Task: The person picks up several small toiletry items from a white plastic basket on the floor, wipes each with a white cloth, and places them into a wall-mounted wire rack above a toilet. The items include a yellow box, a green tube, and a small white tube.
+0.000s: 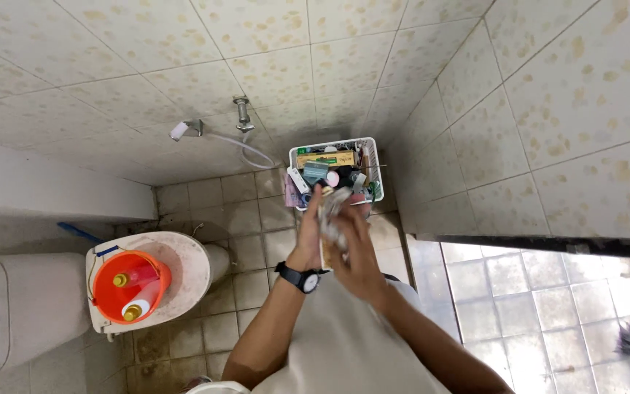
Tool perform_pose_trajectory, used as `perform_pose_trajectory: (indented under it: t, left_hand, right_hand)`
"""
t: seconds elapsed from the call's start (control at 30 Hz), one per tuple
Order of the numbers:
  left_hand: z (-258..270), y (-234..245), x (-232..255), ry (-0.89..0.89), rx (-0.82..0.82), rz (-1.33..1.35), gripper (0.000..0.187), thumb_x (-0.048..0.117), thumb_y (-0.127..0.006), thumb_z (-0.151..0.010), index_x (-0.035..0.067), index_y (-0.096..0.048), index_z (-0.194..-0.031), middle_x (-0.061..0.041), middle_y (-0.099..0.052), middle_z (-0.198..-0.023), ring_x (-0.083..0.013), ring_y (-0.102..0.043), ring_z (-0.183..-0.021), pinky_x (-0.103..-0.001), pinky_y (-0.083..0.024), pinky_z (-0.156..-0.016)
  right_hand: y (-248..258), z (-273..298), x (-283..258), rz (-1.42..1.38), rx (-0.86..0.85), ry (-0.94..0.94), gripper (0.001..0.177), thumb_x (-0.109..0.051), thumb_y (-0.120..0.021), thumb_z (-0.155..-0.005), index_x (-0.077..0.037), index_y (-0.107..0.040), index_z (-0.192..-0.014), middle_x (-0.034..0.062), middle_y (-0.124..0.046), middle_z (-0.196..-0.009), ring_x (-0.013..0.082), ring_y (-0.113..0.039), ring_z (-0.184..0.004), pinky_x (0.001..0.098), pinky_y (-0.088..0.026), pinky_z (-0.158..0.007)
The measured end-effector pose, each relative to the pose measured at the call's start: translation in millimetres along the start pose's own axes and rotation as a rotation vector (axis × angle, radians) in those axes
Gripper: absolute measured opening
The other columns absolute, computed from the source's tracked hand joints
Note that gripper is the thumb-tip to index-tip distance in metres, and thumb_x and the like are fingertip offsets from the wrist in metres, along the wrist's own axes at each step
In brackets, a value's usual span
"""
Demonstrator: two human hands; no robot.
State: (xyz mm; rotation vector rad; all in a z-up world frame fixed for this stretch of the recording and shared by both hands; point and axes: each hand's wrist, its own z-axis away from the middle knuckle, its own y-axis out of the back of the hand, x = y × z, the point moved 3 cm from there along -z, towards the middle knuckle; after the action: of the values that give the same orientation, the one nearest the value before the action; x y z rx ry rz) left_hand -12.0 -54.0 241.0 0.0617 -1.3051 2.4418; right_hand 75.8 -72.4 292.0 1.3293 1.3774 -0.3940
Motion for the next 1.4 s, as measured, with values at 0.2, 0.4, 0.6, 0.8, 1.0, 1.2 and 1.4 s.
perform_pose_trajectory:
  t: [0.2,0.4,0.6,0.8,1.0,1.2,1.4]
  left_hand:
    - [-1,-4,21,-0.177,0.156,-0.112,0.060,0.071,-0.055,-0.092,0.015,-0.059,-0.112,-0.021,-0.073,-0.115,-0.0431,-0.070,-0.107,-0.055,-0.062,-0.082]
    - [11,-23,-6,-0.250,0.151,-0.355,0.071,0.064,-0.061,-0.092,0.014,-0.036,-0.137,-0.010,-0.055,-0.135,-0.0250,-0.055,-0.129,-0.042,-0.048,-0.104]
    - [-55,61,-10,-0.305,0.106,-0.220,0.042,0.016,-0.078,-0.093,0.004,-0.055,-0.127,-0.008,-0.066,-0.093,-0.0213,-0.074,-0.079,-0.025,-0.062,-0.064]
    - [4,-27,15,-0.474,0.009,-0.349,0.037,0.004,-0.080,-0.088,0.002,-0.067,-0.122,-0.009,-0.072,-0.098,-0.0158,-0.072,-0.083,-0.026,-0.061,-0.070]
    - [8,-38,11,-0.531,0.195,-0.292,0.033,0.014,-0.075,-0.093,0.008,-0.054,-0.117,-0.013,-0.066,-0.093,-0.0248,-0.075,-0.082,-0.033,-0.065,-0.068]
    - [-4,-38,12,-0.428,0.165,-0.281,0.037,0.031,-0.073,-0.095,0.019,-0.052,-0.123,-0.016,-0.072,-0.101,-0.0238,-0.074,-0.089,-0.037,-0.064,-0.076]
    - [4,-47,26,-0.335,0.131,-0.216,0.060,0.057,-0.061,-0.095,0.005,-0.057,-0.125,-0.014,-0.071,-0.118,-0.0202,-0.070,-0.104,-0.047,-0.060,-0.090]
  right_hand:
    - [5,12,-13,-0.301,-0.143,-0.310,0.016,-0.020,-0.048,-0.108,-0.013,-0.061,-0.115,0.0126,-0.064,-0.063,0.0197,-0.067,-0.062,0.0376,-0.053,-0.062]
    - [14,-16,-20,-0.411,-0.173,-0.547,0.068,-0.046,-0.038,-0.107,-0.009,-0.025,-0.162,0.0450,-0.034,-0.151,0.0654,-0.042,-0.131,0.0735,-0.040,-0.106]
    - [10,-8,38,-0.331,0.114,-0.354,0.030,-0.012,-0.067,-0.099,-0.001,-0.071,-0.126,0.0160,-0.077,-0.106,0.0235,-0.068,-0.110,0.0458,-0.052,-0.099]
    - [38,-38,7,-0.316,0.156,-0.403,0.013,-0.019,-0.075,-0.097,-0.010,-0.073,-0.087,-0.0049,-0.060,-0.067,0.0071,-0.054,-0.069,0.0257,-0.044,-0.066]
    - [49,-21,19,0.100,0.045,-0.710,0.052,-0.064,-0.074,-0.087,-0.014,-0.064,-0.092,0.0150,-0.070,-0.081,0.0357,-0.071,-0.089,0.0445,-0.051,-0.080]
    - [35,-44,-22,-0.106,-0.020,-0.175,0.038,-0.002,-0.045,-0.102,0.009,-0.049,-0.139,0.0351,-0.055,-0.128,0.0563,-0.050,-0.126,0.0631,-0.039,-0.107]
    - [16,-15,-1,-0.156,-0.113,-0.144,0.040,-0.017,-0.041,-0.111,0.002,-0.054,-0.143,0.0313,-0.053,-0.145,0.0501,-0.047,-0.135,0.0612,-0.034,-0.113]
